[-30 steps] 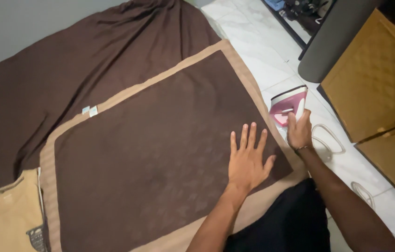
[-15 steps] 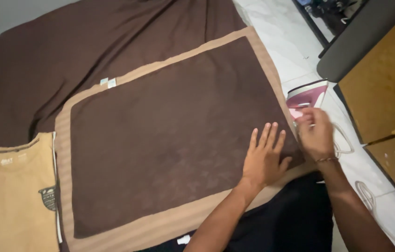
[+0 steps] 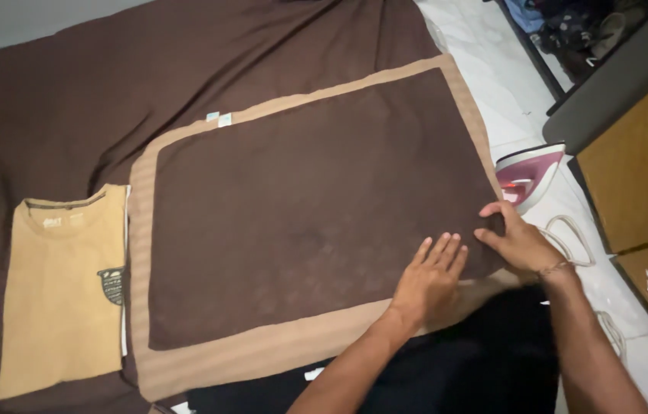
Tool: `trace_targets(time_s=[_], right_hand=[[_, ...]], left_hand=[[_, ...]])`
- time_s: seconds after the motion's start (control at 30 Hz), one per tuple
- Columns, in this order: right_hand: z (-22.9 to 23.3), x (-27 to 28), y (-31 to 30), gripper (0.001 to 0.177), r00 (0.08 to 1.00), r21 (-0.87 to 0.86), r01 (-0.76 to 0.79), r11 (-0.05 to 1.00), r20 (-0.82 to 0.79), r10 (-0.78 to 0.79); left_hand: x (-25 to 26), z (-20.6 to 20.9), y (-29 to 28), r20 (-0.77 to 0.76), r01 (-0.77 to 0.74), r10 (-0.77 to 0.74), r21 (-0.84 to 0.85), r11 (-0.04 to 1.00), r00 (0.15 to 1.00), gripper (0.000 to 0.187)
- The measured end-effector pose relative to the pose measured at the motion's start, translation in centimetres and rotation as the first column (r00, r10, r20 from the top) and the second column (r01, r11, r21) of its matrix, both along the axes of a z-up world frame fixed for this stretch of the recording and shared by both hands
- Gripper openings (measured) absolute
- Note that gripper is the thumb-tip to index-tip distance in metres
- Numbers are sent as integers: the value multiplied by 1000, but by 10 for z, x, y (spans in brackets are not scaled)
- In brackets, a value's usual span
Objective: Ironing a brown pillowcase on a floor mat using a steam iron and spray bottle.
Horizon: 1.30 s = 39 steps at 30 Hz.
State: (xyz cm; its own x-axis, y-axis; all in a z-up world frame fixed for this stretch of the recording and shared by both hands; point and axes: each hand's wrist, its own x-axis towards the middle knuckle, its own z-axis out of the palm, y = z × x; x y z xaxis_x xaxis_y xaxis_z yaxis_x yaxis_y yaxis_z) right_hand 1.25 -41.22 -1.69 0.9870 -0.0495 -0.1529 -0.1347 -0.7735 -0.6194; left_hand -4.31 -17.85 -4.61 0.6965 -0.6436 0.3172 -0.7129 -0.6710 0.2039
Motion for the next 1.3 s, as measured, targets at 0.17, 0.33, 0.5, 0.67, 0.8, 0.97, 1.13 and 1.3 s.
trace_targets(time_s=[0.17,0.33,0.5,0.67,0.8,0.97,1.13,1.3], right_hand=[[41,1,8,30,998,564,32,825,-68,8],[81,3,32,46,983,968,-95,230,55,174],[88,14,56,55,967,925,-236,299,253,-20],[81,33,68,31,909,911,-230,341,326,-258],[98,43,80,23,816,886,-308,347,434,-382],[113,64,70,16,754,859,-360,365,498,-428],[114,61,66,12,728,825,-312,471,527,-440],[101,63,58,16,747,861,-199,468,443,-496]], left_hand=[[-9,11,51,116,-97,98,-14,995,988,71],[-14,42,137,33,-291,308,-241,926,951,65],[-29,70,226,18,-595,617,-243,766,787,51],[-37,77,288,86,-745,772,-212,632,630,40],[-32,97,298,30,-848,865,-183,497,500,31],[-21,112,306,-103,-692,695,-276,667,711,41],[-28,99,335,-192,-565,566,65,823,802,59],[-42,86,369,-49,-657,657,28,754,752,30]])
